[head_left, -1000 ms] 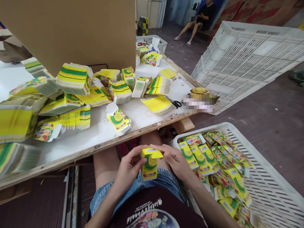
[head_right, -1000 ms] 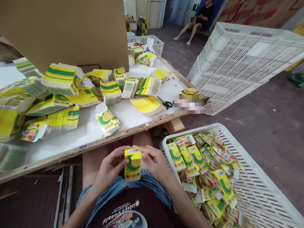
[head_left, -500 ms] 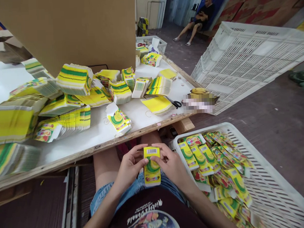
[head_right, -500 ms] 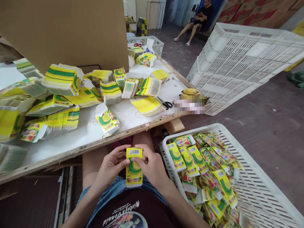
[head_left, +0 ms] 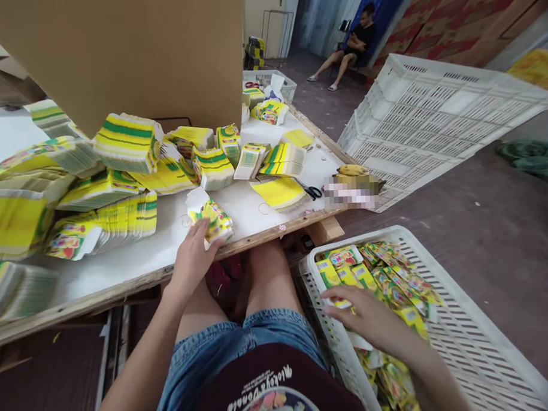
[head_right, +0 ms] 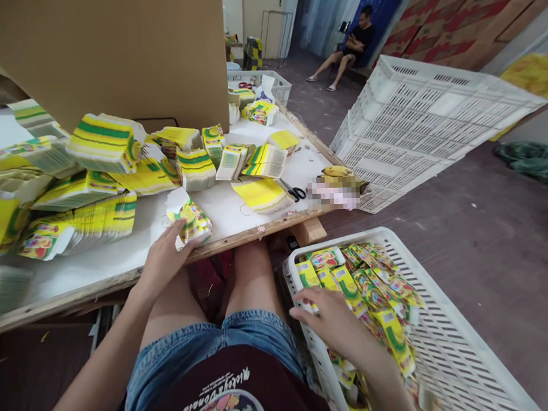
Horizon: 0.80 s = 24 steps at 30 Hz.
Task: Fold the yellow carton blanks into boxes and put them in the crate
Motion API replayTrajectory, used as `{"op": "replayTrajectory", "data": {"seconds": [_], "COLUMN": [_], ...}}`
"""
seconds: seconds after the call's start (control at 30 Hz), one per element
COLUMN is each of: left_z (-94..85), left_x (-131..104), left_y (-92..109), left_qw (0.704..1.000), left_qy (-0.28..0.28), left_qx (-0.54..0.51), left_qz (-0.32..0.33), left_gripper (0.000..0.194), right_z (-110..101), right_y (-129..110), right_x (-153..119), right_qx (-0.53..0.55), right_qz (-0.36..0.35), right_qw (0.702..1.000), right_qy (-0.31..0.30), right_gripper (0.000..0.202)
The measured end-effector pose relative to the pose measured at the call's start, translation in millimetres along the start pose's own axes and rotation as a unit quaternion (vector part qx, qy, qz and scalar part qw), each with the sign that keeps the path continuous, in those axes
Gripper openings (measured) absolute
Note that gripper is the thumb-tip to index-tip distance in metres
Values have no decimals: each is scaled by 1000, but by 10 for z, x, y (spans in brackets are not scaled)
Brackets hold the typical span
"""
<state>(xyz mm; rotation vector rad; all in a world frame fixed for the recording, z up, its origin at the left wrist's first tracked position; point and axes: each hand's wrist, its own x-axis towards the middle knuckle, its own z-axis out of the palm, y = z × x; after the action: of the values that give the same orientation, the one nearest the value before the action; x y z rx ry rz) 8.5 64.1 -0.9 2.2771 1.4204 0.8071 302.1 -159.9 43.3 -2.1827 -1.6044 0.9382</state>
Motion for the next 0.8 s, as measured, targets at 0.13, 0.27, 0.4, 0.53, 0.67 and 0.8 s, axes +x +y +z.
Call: {"op": "replayTrajectory", "data": {"seconds": [0.13,0.27,0.4,0.53,0.67,0.8], "left_z": [6,-35,-101,-114,-12,82], "left_x": [-18,-49,-271,-702,-922,-855], "left_y": [-168,-185,-40,285,555,682], "left_qw": [1000,998,991,948,913,866], "left_qy": [-16,0,85,21,-95,13], "left_qx": [3,-49,-103,-300,-360,-497], "left_qz": [17,26,7,105,169,-48], "left_gripper": [40,32,27,23,27,45], "right_z": [348,473,540,615,648,737], "right_y": [-466,-795,-957,-1014,-957,-895], "right_x": [282,487,593,642,616,514], "right_qx": [105,157,319,514,548,541], "right_qz": [-71,-128,-97,-33,20,17], "right_qw": [991,979,943,854,829,833], "right_qy": [-36,-24,19,75,114,119], "right_gripper": [19,12,28,40,36,31]}}
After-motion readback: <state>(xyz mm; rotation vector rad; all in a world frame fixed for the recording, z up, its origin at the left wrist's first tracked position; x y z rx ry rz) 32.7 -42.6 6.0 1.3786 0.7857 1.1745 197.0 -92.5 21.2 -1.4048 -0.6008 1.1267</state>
